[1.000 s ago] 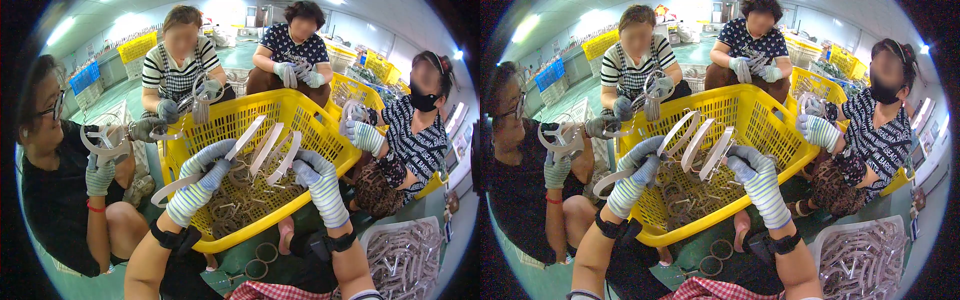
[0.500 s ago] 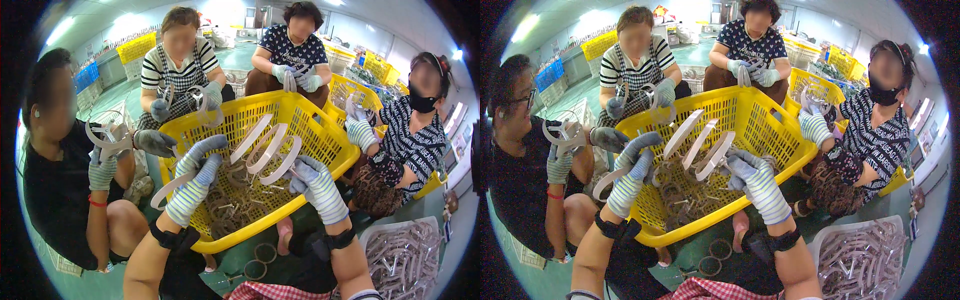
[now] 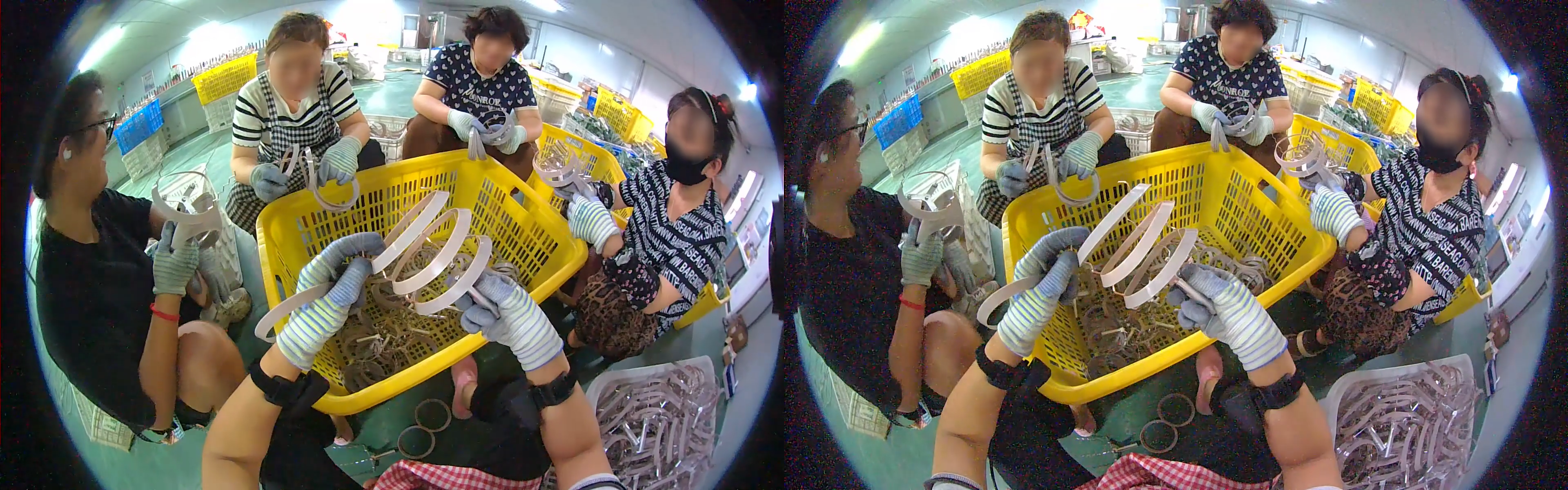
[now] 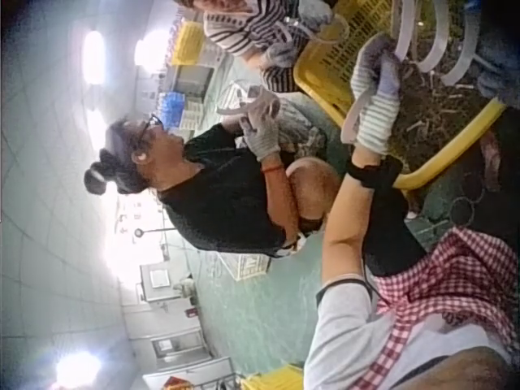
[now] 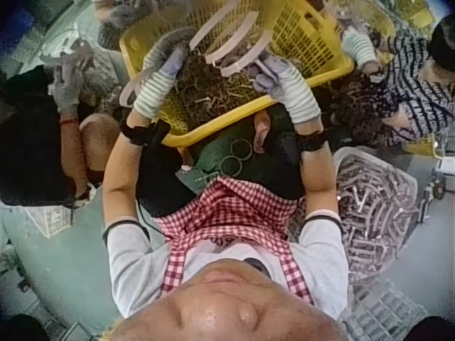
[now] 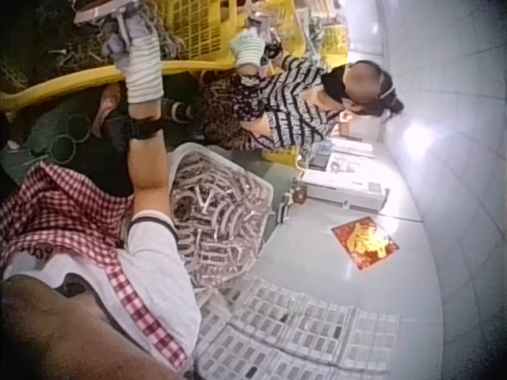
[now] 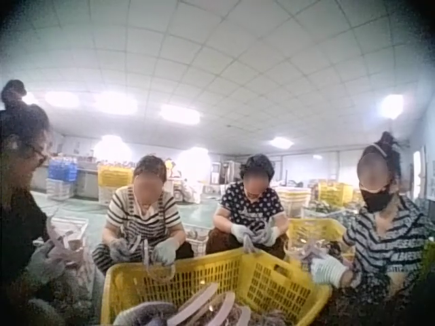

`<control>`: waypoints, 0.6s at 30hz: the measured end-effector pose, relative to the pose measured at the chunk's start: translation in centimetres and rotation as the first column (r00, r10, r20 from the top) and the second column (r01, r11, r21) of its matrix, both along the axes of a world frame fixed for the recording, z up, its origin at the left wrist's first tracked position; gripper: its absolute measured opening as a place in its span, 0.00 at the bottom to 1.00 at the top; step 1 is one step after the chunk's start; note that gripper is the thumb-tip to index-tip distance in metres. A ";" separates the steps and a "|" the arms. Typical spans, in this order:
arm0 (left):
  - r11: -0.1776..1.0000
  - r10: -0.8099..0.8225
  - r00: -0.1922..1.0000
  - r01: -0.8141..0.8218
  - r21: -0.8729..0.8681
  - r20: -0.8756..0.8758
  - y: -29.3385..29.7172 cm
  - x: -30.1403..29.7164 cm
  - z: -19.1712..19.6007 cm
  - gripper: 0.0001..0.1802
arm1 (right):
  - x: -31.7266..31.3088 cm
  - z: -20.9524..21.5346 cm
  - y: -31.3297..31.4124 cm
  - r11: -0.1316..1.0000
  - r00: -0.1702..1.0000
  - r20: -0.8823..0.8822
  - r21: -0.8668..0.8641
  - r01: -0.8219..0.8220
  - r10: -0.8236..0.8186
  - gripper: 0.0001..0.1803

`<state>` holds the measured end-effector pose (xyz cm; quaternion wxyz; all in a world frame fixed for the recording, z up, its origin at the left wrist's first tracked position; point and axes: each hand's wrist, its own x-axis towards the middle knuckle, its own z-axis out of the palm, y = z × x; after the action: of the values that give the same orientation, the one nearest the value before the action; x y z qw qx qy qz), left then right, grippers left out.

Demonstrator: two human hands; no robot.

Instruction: The recorder and several other workers are sitting on the floor assembling plastic rings and clips in an industrial setting.

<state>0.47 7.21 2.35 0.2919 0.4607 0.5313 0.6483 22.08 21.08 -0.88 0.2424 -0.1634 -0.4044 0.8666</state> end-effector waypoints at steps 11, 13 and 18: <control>0.999 -0.028 0.999 0.028 0.024 0.036 -0.6 0.0 -0.2 0.09 | 0.4 0.6 -1.3 0.983 0.979 0.198 0.185 0.012 -0.049 0.13; 1.000 -0.015 0.999 0.014 0.023 0.040 -0.6 0.2 -0.1 0.09 | 0.4 0.3 -1.0 0.981 0.976 0.213 0.194 0.002 -0.044 0.14; 1.000 -0.006 0.998 0.005 0.023 0.056 -0.4 0.2 -0.1 0.09 | 0.4 0.5 -0.8 0.978 0.966 0.257 0.208 -0.020 -0.035 0.15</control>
<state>0.69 6.80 2.24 0.3031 0.4472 0.5142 0.6661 22.44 20.30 -0.41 0.2066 -0.2505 -0.5209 0.7895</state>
